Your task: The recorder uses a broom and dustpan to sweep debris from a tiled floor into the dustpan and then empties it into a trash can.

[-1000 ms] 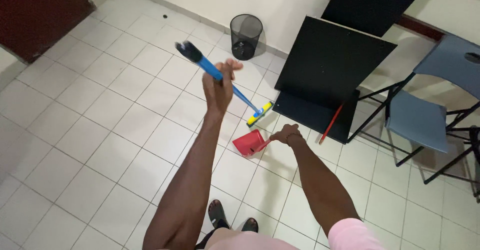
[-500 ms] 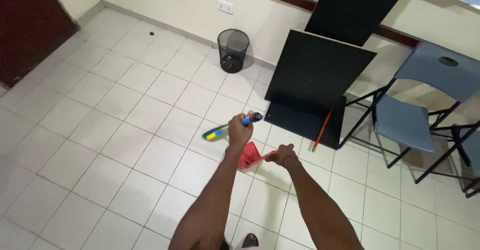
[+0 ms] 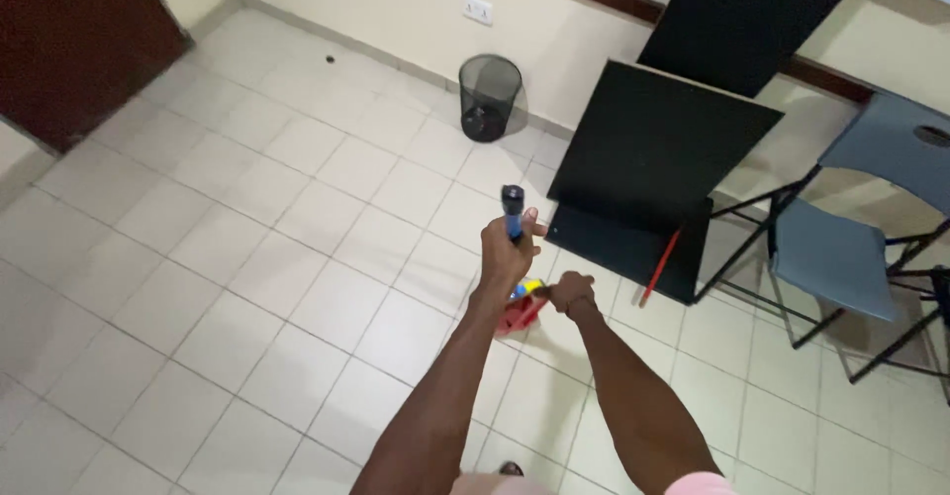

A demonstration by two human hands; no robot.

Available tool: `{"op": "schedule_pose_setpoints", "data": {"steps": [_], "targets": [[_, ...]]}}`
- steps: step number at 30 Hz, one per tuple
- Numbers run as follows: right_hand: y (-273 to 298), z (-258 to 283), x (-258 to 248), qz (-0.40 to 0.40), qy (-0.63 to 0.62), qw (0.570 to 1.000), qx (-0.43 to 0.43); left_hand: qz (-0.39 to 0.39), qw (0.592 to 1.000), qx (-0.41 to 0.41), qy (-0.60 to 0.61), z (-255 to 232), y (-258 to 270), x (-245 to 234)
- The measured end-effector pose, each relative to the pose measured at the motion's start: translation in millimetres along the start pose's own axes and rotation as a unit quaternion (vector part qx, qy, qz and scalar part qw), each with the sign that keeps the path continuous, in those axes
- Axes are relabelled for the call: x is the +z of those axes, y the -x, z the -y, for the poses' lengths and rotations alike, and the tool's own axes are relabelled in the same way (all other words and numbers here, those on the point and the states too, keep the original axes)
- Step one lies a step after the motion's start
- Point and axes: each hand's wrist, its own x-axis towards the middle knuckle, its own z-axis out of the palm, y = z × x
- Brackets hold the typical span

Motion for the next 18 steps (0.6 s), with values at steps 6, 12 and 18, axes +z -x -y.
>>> {"op": "schedule_pose_setpoints", "data": {"steps": [6,12,18], "targets": [[-6,4,-11,-0.097,-0.162,0.979,0.071,0.036,0.987,-0.011,0.157,-20,-41,-35],[-26,0,-78,-0.135,-0.151,0.979,-0.003,0.039,0.986,0.058,0.150,-44,-83,-54],[-38,3,-189,-0.242,-0.039,0.959,-0.139,-0.016,0.980,0.101,0.170,-9,-165,-55]]}}
